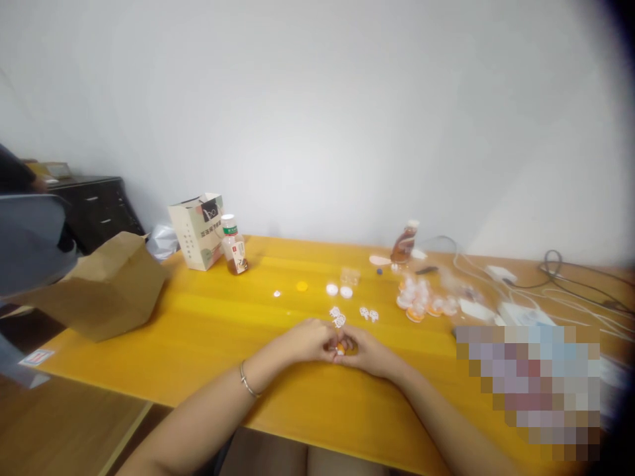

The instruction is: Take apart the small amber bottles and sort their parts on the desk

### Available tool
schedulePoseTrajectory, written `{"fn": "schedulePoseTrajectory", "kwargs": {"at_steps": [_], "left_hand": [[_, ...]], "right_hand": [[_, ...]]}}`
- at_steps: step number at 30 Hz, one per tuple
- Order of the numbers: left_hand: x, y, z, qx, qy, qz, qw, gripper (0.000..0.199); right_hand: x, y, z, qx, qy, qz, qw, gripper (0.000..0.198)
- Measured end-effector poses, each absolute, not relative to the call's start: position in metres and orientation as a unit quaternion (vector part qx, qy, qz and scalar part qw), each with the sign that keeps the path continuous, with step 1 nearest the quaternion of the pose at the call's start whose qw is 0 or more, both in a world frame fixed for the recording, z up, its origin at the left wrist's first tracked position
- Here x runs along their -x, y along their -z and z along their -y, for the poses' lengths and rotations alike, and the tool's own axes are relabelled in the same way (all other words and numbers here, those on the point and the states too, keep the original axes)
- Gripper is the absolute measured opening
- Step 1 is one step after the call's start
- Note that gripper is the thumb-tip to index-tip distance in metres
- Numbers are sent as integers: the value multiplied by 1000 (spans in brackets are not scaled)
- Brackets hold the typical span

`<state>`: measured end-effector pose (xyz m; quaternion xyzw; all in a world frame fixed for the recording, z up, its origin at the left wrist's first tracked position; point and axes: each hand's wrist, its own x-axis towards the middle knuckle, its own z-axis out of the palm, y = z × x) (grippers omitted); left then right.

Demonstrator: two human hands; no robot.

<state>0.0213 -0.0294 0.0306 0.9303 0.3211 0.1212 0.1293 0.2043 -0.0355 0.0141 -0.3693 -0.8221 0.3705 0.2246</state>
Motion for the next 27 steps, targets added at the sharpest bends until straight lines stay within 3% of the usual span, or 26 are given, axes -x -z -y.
{"fn": "schedulePoseTrajectory", "kwargs": {"at_steps": [9, 13, 19, 27], "left_hand": [[-21, -32, 30, -932, -130, -319, 110, 5], [-6, -44, 22, -901, -146, -400, 81, 7], [22, -51, 6, -845, -78, -526, 62, 7], [22, -44, 7, -842, -47, -532, 73, 9]], "right_hand": [[-205, -15, 35, 372, -376, 821, 215, 18], [-206, -17, 36, 400, -362, 813, 218, 22], [-206, -17, 36, 410, -356, 812, 215, 24], [-206, -19, 36, 409, -354, 813, 213, 24]]}}
